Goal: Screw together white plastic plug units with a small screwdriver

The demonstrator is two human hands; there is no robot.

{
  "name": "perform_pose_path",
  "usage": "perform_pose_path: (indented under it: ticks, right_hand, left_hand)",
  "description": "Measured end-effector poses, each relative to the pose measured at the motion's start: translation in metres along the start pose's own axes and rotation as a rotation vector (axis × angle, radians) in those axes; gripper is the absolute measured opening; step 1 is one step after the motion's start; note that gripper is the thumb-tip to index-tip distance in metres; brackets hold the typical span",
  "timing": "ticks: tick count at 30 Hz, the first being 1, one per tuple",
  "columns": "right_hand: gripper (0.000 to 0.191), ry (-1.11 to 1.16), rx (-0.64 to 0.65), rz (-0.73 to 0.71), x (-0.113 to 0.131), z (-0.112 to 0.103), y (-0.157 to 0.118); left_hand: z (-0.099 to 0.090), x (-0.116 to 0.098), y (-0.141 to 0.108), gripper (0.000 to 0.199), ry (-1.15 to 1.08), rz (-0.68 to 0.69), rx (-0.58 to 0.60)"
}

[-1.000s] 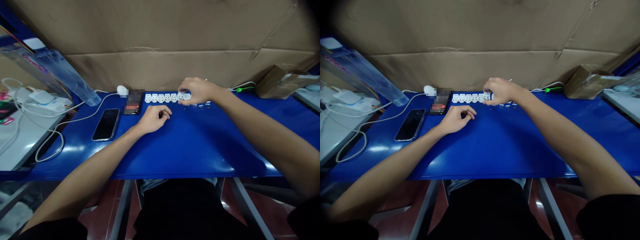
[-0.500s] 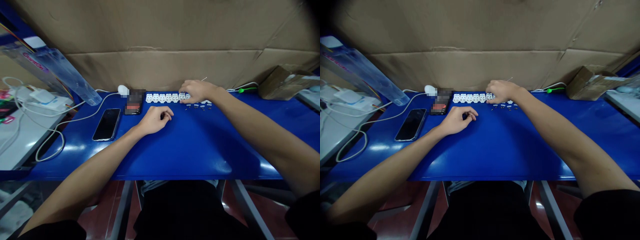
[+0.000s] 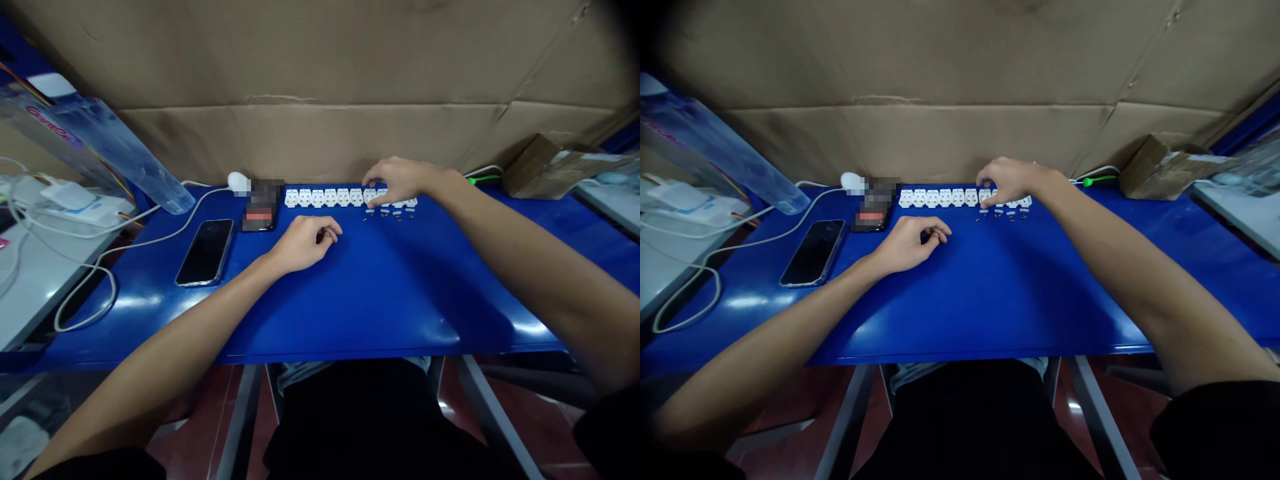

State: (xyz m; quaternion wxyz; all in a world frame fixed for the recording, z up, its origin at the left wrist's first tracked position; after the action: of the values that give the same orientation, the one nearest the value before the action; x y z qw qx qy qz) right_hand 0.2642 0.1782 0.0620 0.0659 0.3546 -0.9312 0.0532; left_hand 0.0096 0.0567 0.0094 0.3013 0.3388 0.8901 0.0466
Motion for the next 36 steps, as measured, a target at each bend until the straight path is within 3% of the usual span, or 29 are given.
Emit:
perform_pose_path:
  ticks: [6,11,14,17,20,24,29,32,36]
  right_hand:
    - [0.055,-0.012,-0.005,0.046,-0.003,0.007,0.005]
    - [0.048,-0.041,-0.083,-0.010,0.008,-0.005,-0.003]
    - [0.050,-0.002,-0.105,-0.073,0.036,-0.001,-0.021]
    - [0.041,0.128,-0.037,-0.226,0.079,0.018,-0.044]
    - [0.051,0.243,-0.061,-0.304,0.105,0.030,-0.064]
    - [0.044,0.327,-0.241,-0.254,0.092,0.017,-0.080]
    - [0.046,0.462,-0.464,-0.063,0.064,-0.004,-0.098]
    - [0.047,0.604,-0.522,0.016,0.060,-0.006,-0.105]
    - [0.035,0.372,-0.517,0.010,0.060,0.000,-0.094]
  left_hand:
    - [-0.001,-0.001,0.000,0.033,-0.001,0.013,-0.007]
    - [-0.003,-0.004,-0.002,0.032,-0.001,0.012,-0.005]
    - [-0.003,-0.005,-0.002,0.034,-0.001,0.013,-0.010]
    - [-0.002,-0.006,-0.001,0.035,0.036,0.030,-0.018]
    - [-0.001,-0.006,-0.001,0.036,0.107,0.069,-0.040]
    - [-0.002,-0.010,-0.003,0.041,0.143,0.115,-0.059]
    - [0.002,-0.027,-0.007,0.060,0.132,0.269,0.097]
    - [0.003,-0.031,-0.008,0.047,0.137,0.280,0.154]
    - [0.002,-0.029,-0.009,0.036,0.144,0.253,0.133]
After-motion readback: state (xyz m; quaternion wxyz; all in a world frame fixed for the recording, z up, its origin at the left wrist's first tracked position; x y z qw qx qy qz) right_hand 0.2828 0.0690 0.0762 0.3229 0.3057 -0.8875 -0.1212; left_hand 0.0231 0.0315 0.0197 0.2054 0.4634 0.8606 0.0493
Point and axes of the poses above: each hand's wrist, its own y-axis towards the middle knuckle, its own z-axis out of the palm, x = y × z, the point moved 5 cm from there along y, towards the middle knuckle, and after that the axes turned 11 degrees about y, right-handed, at the moved point
